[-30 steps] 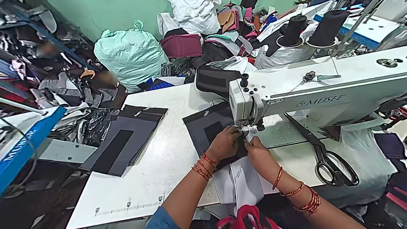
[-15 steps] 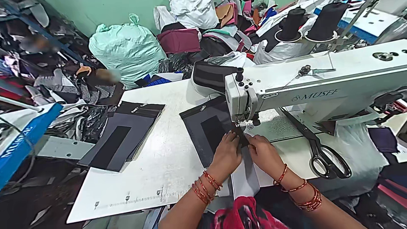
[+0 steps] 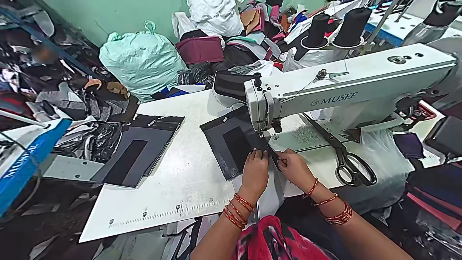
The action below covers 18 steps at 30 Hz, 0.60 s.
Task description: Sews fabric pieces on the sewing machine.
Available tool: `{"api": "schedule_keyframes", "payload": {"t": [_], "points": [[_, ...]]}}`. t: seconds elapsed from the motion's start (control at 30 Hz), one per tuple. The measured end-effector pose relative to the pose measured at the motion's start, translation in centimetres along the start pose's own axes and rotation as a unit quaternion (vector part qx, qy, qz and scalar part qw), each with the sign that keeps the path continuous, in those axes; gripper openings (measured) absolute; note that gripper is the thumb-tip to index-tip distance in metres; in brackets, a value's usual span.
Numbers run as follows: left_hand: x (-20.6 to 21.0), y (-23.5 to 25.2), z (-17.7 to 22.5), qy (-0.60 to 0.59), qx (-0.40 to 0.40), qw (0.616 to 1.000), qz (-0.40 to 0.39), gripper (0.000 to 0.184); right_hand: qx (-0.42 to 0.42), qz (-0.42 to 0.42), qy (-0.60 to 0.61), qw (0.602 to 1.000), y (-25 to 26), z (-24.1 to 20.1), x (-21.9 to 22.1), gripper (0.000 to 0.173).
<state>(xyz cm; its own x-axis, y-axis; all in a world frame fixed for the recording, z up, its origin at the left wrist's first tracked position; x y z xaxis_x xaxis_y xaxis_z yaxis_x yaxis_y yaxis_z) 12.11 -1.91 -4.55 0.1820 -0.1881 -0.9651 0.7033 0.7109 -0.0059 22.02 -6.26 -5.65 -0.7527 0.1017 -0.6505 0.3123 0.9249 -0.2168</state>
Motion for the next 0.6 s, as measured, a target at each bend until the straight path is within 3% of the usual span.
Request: {"api": "schedule_keyframes", "payload": {"t": [0.13, 0.23, 0.47, 0.6], "points": [[0.9, -0.4, 1.3, 0.028, -0.034, 0.991, -0.124, 0.050, 0.003, -0.023, 0.022, 0.999, 0.0, 0.3, 0.0, 0.040], [1.2, -1.2, 1.6, 0.043, -0.051, 0.985, -0.161, 0.065, 0.007, -0.027, 0.043, 0.999, 0.0, 0.6, -0.2, 0.040], [1.2, -0.6, 2.4, 0.081, -0.083, 0.974, -0.194, 0.049, 0.004, -0.039, 0.027, 0.999, 0.0, 0.4, 0.0, 0.040], [0.9, -0.1, 2.2, 0.079, -0.085, 0.984, -0.136, 0.042, -0.002, -0.052, 0.023, 0.998, 0.1, 0.2, 0.1, 0.039]]}}
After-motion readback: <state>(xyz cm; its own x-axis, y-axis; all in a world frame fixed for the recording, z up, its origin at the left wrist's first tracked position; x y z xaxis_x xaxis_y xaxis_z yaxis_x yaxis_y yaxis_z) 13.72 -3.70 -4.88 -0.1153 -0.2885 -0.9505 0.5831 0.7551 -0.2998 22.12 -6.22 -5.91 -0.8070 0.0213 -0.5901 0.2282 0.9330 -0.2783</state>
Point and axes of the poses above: each hand's wrist, its own y-axis towards the middle knuckle, its own x-axis out of the palm, z = x × y, the point moved 10 cm from there along y, towards the middle knuckle, and after that the axes turned 7 degrees about y, right-handed, at the moved point
